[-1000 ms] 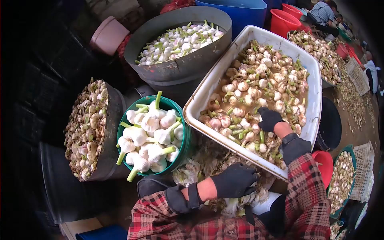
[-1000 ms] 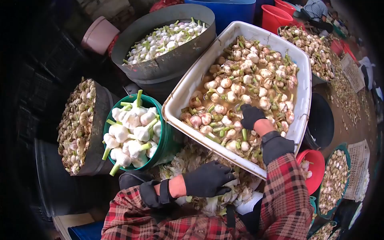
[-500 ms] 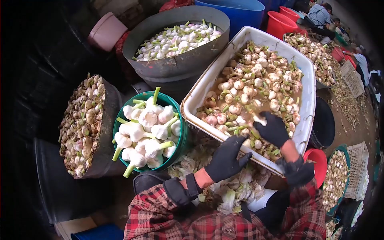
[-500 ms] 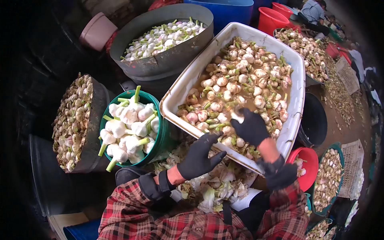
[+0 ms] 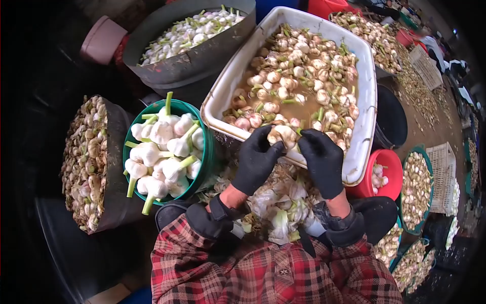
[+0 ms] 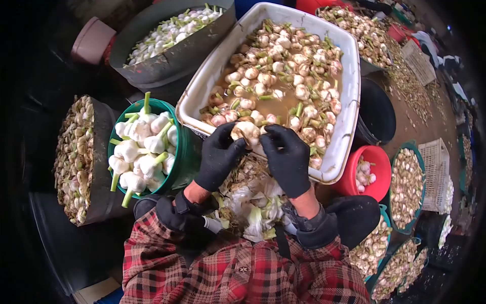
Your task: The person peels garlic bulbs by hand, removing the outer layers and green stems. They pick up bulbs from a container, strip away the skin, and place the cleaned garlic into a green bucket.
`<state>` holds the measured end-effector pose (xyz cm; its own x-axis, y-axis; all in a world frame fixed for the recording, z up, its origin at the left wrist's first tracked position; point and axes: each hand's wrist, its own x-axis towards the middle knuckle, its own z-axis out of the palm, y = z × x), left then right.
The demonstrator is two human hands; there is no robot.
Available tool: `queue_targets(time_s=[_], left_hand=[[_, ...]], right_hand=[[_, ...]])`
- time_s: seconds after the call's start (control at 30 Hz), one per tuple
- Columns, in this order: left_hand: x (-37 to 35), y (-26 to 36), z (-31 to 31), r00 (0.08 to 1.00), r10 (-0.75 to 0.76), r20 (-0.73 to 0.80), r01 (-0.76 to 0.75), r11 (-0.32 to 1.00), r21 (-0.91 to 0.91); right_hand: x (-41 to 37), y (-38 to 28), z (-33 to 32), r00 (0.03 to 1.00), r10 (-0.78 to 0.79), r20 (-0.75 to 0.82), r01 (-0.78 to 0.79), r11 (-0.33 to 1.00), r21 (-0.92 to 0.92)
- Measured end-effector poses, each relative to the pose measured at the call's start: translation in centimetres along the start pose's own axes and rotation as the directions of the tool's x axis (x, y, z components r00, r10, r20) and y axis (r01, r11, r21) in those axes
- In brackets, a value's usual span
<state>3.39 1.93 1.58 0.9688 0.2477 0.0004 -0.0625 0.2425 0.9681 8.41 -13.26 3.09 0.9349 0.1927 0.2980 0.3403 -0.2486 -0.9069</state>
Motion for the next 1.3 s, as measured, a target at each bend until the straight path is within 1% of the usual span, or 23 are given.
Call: queue_targets(time_s=[0.03, 0.07, 0.1, 0.13, 0.17, 0.23, 0.3, 0.33, 0.4, 0.43, 0.6, 0.7, 0.8, 0.83, 0.87, 0.9, 0.97, 1.0, 1.03, 1.07, 1.1, 1.23, 1.3], left_hand=[[0.0, -0.4, 0.0, 0.999, 0.041, -0.015, -0.041, 0.999, 0.033], [0.0, -0.6, 0.0, 0.996, 0.085, -0.029, -0.083, 0.994, 0.068], [0.0, -0.6, 0.2, 0.997, 0.079, -0.024, -0.077, 0.995, 0.065], [-0.2, -0.4, 0.4, 0.995, 0.093, -0.048, -0.088, 0.992, 0.092], [-0.3, -0.3, 0.5, 0.992, 0.106, -0.071, -0.097, 0.988, 0.119], [-0.4, -0.8, 0.6, 0.991, 0.103, -0.087, -0.090, 0.986, 0.141], [-0.5, -1.6, 0.4, 0.980, 0.169, -0.104, -0.148, 0.972, 0.183], [-0.5, -1.8, 0.3, 0.981, 0.163, -0.101, -0.143, 0.973, 0.182], [-0.6, -1.9, 0.0, 0.984, 0.166, -0.061, -0.139, 0.940, 0.311], [-0.7, -1.9, 0.0, 0.985, 0.160, -0.060, -0.134, 0.941, 0.310], [-1.1, -2.1, 0.0, 0.977, 0.210, 0.021, -0.197, 0.872, 0.448], [-1.1, -2.2, -0.1, 0.971, 0.234, 0.053, -0.229, 0.835, 0.500], [-0.7, -2.4, -0.1, 0.964, 0.264, 0.038, -0.247, 0.827, 0.505], [-0.7, -2.2, 0.0, 0.964, 0.263, 0.040, -0.246, 0.827, 0.506], [-0.8, -1.8, 0.2, 0.972, 0.235, 0.033, -0.220, 0.843, 0.491], [-0.9, -1.4, 0.4, 0.978, 0.205, 0.026, -0.193, 0.858, 0.476], [-1.0, -1.1, 0.5, 0.973, 0.225, 0.041, -0.215, 0.834, 0.509], [-1.0, -1.1, 0.4, 0.967, 0.250, 0.057, -0.240, 0.806, 0.541], [-1.0, -1.4, 0.3, 0.967, 0.246, 0.057, -0.237, 0.806, 0.542], [-0.9, -2.0, 0.2, 0.956, 0.287, 0.056, -0.272, 0.802, 0.531], [-0.8, -2.4, 0.1, 0.943, 0.328, 0.054, -0.307, 0.797, 0.520], [-1.2, -2.8, 0.2, 0.947, 0.321, 0.029, -0.291, 0.812, 0.506], [-1.2, -2.4, 0.2, 0.943, 0.327, 0.065, -0.302, 0.755, 0.582]], right_hand=[[-0.1, -0.9, 0.1, 1.000, 0.008, -0.004, -0.008, 1.000, -0.009], [-0.3, -1.6, 0.3, 0.997, -0.071, -0.004, 0.070, 0.993, -0.098], [-0.3, -2.2, 0.5, 0.989, -0.148, 0.004, 0.147, 0.972, -0.184], [-0.4, -2.6, 0.9, 0.983, -0.185, -0.012, 0.179, 0.961, -0.212], [-0.4, -2.4, 0.9, 0.984, -0.179, -0.015, 0.172, 0.961, -0.215], [-0.4, -1.8, 1.1, 0.966, -0.260, 0.009, 0.250, 0.918, -0.308], [-0.6, -1.6, 1.1, 0.970, -0.243, -0.005, 0.231, 0.926, -0.298], [-0.7, -1.6, 1.0, 0.966, -0.259, 0.007, 0.248, 0.915, -0.318], [-0.8, -1.3, 0.9, 0.963, -0.267, 0.019, 0.257, 0.904, -0.340], [-0.9, -1.0, 0.9, 0.959, -0.281, 0.021, 0.272, 0.903, -0.333], [-1.5, -0.4, 1.0, 0.968, -0.252, 0.019, 0.244, 0.913, -0.326], [-1.7, 0.3, 1.0, 0.959, -0.284, 0.016, 0.270, 0.891, -0.366], [-1.8, 0.3, 0.6, 0.975, -0.216, 0.045, 0.219, 0.921, -0.321], [-1.8, 0.1, 0.4, 0.989, -0.138, 0.060, 0.149, 0.953, -0.262], [-1.8, -0.2, 0.2, 0.995, -0.061, 0.081, 0.076, 0.976, -0.204], [-1.8, -0.3, 0.3, 0.995, -0.058, 0.080, 0.074, 0.976, -0.204], [-1.9, -0.5, 0.5, 0.991, -0.131, 0.024, 0.134, 0.971, -0.200], [-1.9, -0.3, 0.5, 0.992, -0.128, 0.023, 0.130, 0.971, -0.200], [-1.9, 0.1, 0.5, 0.977, -0.209, 0.034, 0.211, 0.946, -0.245], [-1.9, 0.3, 0.5, 0.956, -0.289, 0.049, 0.291, 0.912, -0.288], [-2.0, 0.4, 0.6, 0.957, -0.286, 0.049, 0.288, 0.914, -0.287], [-2.1, 0.9, 0.9, 0.956, -0.289, 0.050, 0.290, 0.903, -0.317], [-2.1, 1.0, 1.0, 0.951, -0.308, 0.041, 0.304, 0.893, -0.333]])
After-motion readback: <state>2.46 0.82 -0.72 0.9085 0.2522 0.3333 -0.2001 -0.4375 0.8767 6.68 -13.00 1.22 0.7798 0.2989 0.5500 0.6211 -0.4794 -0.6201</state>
